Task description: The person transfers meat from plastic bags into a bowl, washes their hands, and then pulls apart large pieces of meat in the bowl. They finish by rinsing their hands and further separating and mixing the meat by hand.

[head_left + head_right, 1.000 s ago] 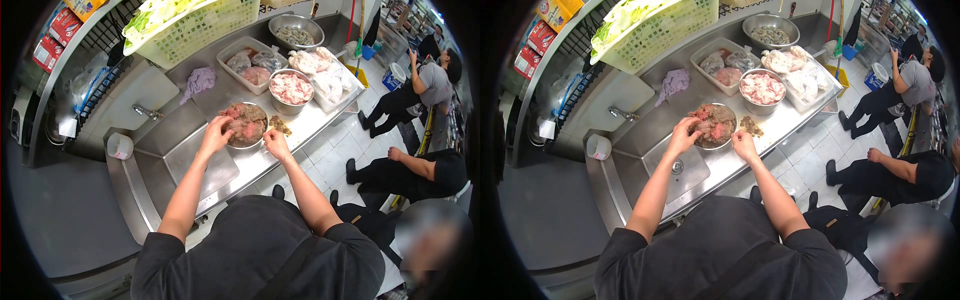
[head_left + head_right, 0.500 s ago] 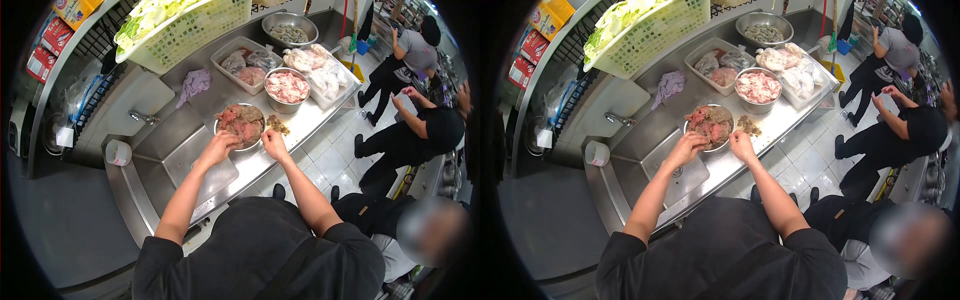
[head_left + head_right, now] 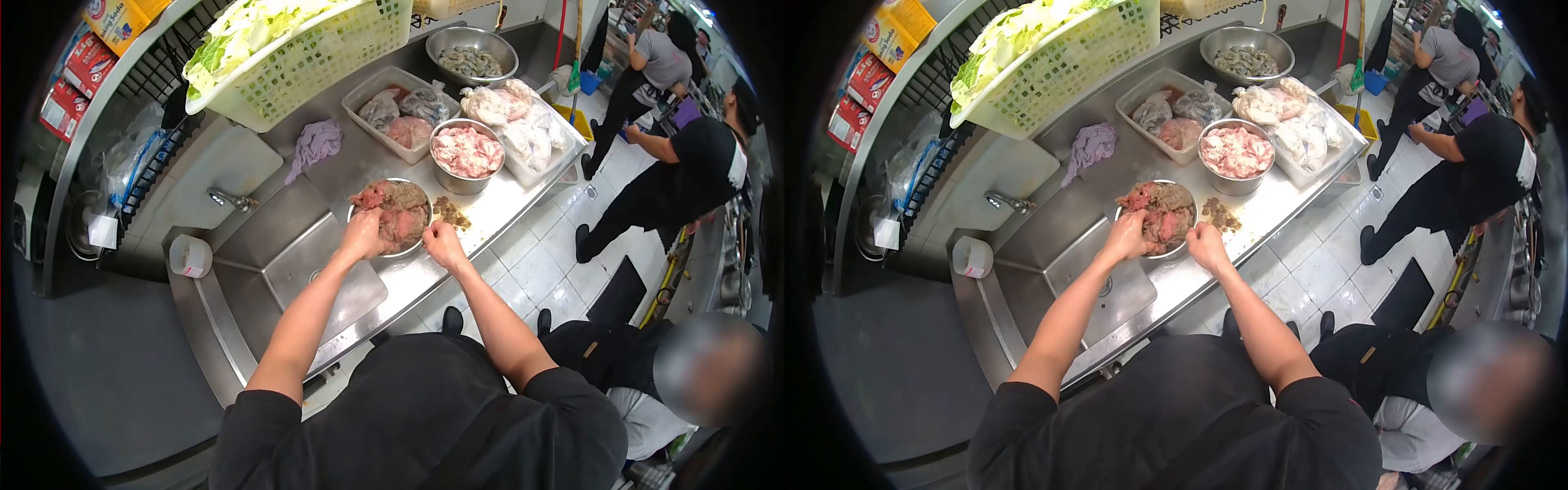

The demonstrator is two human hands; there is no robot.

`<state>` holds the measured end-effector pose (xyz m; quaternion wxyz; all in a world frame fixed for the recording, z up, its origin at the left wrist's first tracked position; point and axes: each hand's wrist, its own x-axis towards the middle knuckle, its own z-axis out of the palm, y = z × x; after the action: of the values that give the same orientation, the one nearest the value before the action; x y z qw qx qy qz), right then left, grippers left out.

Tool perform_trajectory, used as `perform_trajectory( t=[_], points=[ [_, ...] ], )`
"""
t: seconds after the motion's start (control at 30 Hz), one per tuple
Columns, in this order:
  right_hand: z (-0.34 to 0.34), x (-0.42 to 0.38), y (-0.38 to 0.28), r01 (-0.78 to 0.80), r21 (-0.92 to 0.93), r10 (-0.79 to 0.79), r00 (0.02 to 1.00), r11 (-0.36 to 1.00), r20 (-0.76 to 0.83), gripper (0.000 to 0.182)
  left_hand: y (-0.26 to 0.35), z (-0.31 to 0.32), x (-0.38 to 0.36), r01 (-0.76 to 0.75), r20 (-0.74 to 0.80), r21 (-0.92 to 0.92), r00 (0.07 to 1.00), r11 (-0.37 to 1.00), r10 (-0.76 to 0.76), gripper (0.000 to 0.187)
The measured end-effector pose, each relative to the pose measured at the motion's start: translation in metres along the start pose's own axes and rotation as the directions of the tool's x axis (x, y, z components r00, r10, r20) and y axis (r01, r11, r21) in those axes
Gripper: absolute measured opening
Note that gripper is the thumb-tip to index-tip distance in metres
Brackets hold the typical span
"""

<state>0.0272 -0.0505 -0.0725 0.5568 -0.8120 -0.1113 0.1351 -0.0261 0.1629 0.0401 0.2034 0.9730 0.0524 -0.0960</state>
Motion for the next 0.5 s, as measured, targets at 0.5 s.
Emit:
perform_trajectory(
  t=[0.5],
  points=[
    [-0.032, -0.015, -0.081, 0.391, -0.194, -0.395, 0.918, 0.900, 0.020, 0.030, -0.010, 0.040, 0.000, -0.242, -0.236, 0.012, 0.942, 0.970, 0.238, 0.054]
  ],
)
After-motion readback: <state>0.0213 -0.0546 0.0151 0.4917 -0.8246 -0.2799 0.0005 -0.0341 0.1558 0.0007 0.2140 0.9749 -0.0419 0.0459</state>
